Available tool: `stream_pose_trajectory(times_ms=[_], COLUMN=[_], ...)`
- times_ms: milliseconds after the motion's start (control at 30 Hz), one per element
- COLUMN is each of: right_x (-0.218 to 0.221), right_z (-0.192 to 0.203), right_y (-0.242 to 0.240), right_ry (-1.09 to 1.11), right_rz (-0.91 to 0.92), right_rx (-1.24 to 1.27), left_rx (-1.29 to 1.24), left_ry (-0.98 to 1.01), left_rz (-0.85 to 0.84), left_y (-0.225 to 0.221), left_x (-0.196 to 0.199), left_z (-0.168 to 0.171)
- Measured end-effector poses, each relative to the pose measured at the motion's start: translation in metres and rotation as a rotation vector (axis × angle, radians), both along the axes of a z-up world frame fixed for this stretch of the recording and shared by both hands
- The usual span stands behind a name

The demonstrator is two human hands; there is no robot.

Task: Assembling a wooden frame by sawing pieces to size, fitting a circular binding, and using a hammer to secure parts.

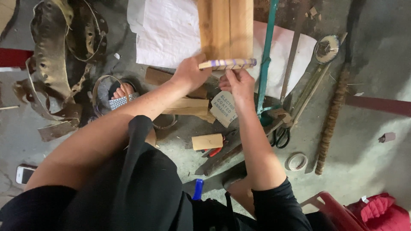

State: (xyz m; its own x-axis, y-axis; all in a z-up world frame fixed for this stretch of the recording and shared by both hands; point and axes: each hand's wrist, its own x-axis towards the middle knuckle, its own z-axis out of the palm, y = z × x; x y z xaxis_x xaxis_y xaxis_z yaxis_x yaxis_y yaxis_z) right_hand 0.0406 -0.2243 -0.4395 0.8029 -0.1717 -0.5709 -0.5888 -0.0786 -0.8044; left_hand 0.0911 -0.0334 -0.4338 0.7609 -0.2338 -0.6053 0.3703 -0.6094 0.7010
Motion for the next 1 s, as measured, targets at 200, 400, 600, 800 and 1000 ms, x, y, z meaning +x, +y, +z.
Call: stream_pose_trajectory(times_ms=[200, 400, 600, 800, 1000], right_x=[0.015, 0.019, 0.008, -0.038, -0.045], right_z=[-0.006, -0.001, 0.005, 0.02, 0.014], right_y=[-0.006, -0.006, -0.009, -0.049, -0.178], right_ry=[0.009, 0.037, -0.092, -0.34, -0.2], right_rz=[-0.047, -0.017, 0.103, 0.237, -0.071], right_rx=[-0.017, -0.114, -0.38, -0.761, -0.794], left_rx=[0.034, 0.009, -0.018, -0.006, 0.084], left_ry=[-0.058, -0.056, -0.091, -0.069, -0.017], left_rz=[0.004, 0.059, 0.075, 0.088, 0.105], left_y=[-0.006, -0.01, -0.008, -0.012, -0.022], left_x=[0.015, 0.009, 0.007, 0.009, 0.011], left_z=[0.03, -0.002, 0.033, 0.003, 0.04])
